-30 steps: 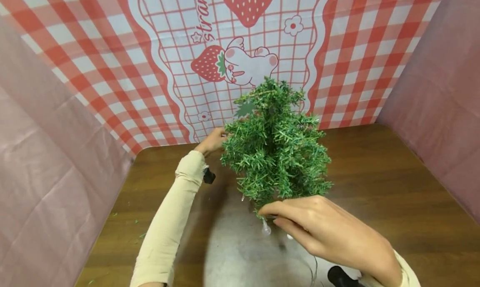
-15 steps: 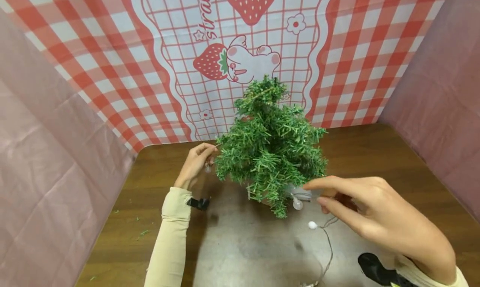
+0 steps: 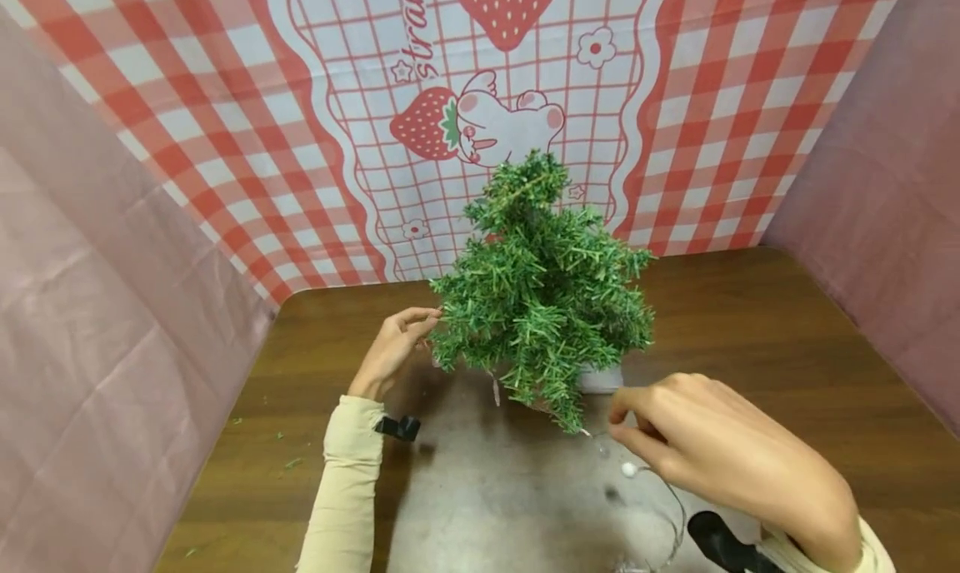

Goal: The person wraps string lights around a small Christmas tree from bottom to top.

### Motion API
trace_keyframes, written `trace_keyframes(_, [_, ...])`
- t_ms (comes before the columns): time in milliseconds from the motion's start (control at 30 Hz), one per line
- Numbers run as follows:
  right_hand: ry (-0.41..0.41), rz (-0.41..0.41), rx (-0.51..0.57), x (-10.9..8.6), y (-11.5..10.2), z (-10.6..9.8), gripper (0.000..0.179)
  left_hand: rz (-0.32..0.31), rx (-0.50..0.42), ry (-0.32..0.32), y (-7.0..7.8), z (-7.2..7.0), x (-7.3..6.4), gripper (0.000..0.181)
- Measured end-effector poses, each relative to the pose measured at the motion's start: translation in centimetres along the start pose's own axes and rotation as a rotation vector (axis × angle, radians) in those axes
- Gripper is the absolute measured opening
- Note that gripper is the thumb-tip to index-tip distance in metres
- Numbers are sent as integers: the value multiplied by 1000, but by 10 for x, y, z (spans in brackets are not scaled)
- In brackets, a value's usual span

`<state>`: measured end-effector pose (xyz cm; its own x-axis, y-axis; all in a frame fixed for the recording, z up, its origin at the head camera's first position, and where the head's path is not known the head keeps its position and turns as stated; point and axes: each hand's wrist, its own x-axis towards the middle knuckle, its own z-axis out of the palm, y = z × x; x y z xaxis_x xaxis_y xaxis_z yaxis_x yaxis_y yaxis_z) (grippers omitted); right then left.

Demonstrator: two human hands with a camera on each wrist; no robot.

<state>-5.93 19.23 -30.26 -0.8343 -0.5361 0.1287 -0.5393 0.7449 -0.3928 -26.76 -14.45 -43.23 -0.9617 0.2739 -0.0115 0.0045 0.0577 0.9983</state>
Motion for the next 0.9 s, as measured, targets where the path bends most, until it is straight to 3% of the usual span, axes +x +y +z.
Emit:
trace_keyframes(67, [10, -2, -40, 4, -2, 2, 22, -30, 15, 7, -3, -3, -1, 29])
trace_keyframes(200, [-10, -118, -4, 7, -7, 7, 26, -38, 1, -6, -7, -10, 0, 24])
trace_keyframes(400, [-26, -333, 126, 10, -13, 10, 21, -7, -6, -138, 0, -32, -4, 29])
trace_keyframes(500, [-18, -330, 98, 13, -16, 14, 25, 25, 15, -154, 3, -41, -6, 22])
trace_keyframes(633, [-16, -203, -41, 19, -20, 26, 32, 135, 233, -27, 2, -42, -2, 15])
trace_keyframes(767, [-11, -118, -153, 28, -27, 43, 31, 226, 531, 178, -2, -38, 1, 10])
trace_keyframes(900, [86, -100, -294, 40, -38, 63, 27, 288, 629, 425, -5, -39, 1, 4])
